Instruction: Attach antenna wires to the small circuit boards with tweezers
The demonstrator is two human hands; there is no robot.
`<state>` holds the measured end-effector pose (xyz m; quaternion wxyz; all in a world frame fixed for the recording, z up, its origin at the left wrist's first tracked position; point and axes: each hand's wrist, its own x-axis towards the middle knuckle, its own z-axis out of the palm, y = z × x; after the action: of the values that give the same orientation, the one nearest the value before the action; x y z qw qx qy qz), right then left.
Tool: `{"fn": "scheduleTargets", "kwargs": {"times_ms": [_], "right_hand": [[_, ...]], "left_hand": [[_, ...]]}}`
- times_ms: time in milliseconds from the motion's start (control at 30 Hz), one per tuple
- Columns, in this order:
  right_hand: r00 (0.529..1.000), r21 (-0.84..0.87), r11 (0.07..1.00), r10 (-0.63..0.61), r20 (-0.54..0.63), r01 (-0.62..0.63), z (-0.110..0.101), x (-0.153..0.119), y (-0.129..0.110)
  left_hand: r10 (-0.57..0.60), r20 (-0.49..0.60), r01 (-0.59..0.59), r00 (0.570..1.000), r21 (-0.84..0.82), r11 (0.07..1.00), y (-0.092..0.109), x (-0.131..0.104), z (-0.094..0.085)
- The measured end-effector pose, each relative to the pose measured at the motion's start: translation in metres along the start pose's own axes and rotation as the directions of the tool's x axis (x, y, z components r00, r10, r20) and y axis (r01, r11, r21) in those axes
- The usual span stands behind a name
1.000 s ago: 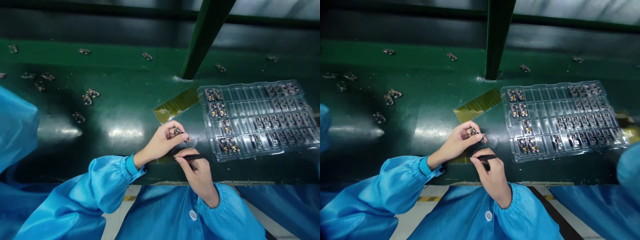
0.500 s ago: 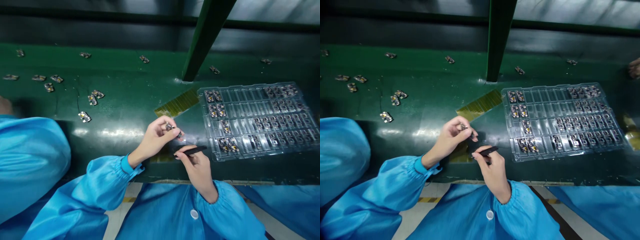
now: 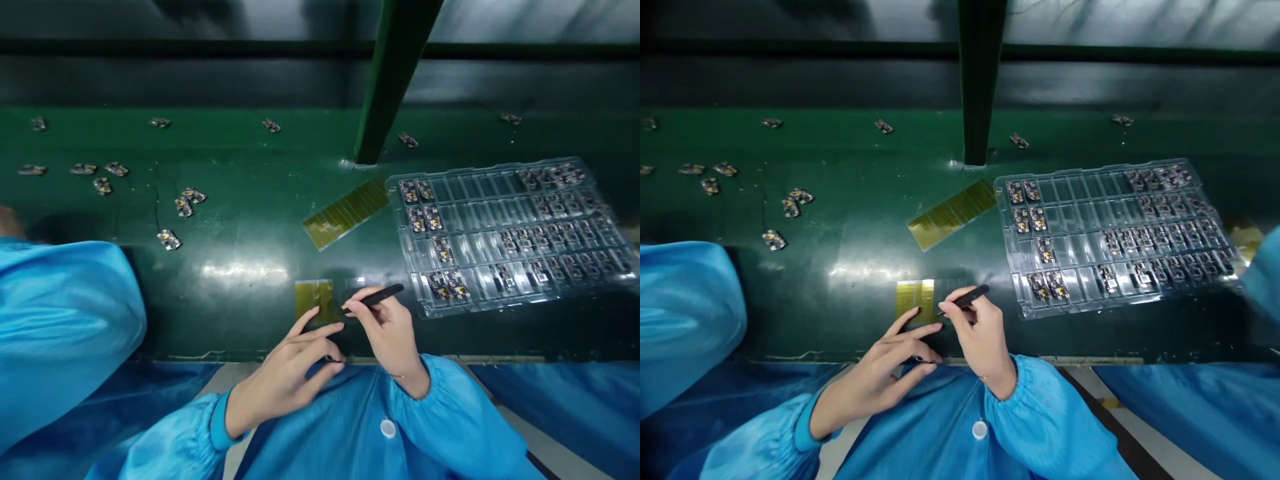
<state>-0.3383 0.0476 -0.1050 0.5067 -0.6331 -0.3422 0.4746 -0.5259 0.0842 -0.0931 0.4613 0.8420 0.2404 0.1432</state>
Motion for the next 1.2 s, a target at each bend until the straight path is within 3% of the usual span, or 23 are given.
{"fn": "scheduleTargets", "kwargs": {"times_ms": [367,600,767,867,967,1033,1100,1200], "right_hand": [[1.000,0.040,0.999,0.016,-0.009,-0.016,0.000,0.001,-0.004],[0.998,0.190,0.981,0.046,-0.048,-0.036,0.000,0.007,-0.008],[0.999,0.054,0.998,-0.035,-0.010,0.036,-0.003,0.005,-0.006],[0.998,0.047,0.997,-0.061,-0.008,0.062,-0.003,0.003,-0.006],[0.996,0.167,0.985,-0.027,-0.080,0.040,-0.001,0.005,-0.006],[0.991,0.246,0.968,-0.015,-0.133,0.048,-0.003,0.009,-0.007],[0.975,0.294,0.949,-0.049,-0.215,0.113,-0.011,0.014,-0.013],[0.886,0.291,0.904,-0.169,-0.431,0.314,-0.037,0.023,-0.035]], "left_hand": [[-0.076,-0.011,0.077,0.997,0.038,0.996,-0.001,-0.004,0.007],[-0.125,-0.002,0.125,0.992,0.010,0.992,-0.002,-0.003,0.006],[-0.133,0.004,0.132,0.991,0.009,0.991,-0.003,-0.001,0.007],[-0.108,-0.022,0.108,0.994,0.016,0.994,-0.004,-0.002,0.009],[-0.070,-0.107,0.066,0.992,-0.044,0.997,-0.003,-0.005,0.011],[-0.117,-0.209,0.081,0.971,-0.170,0.982,0.000,-0.006,0.011],[-0.255,-0.309,0.138,0.916,-0.354,0.925,0.004,-0.001,0.007],[-0.489,-0.324,0.205,0.810,-0.624,0.754,0.011,0.020,-0.005]]}}
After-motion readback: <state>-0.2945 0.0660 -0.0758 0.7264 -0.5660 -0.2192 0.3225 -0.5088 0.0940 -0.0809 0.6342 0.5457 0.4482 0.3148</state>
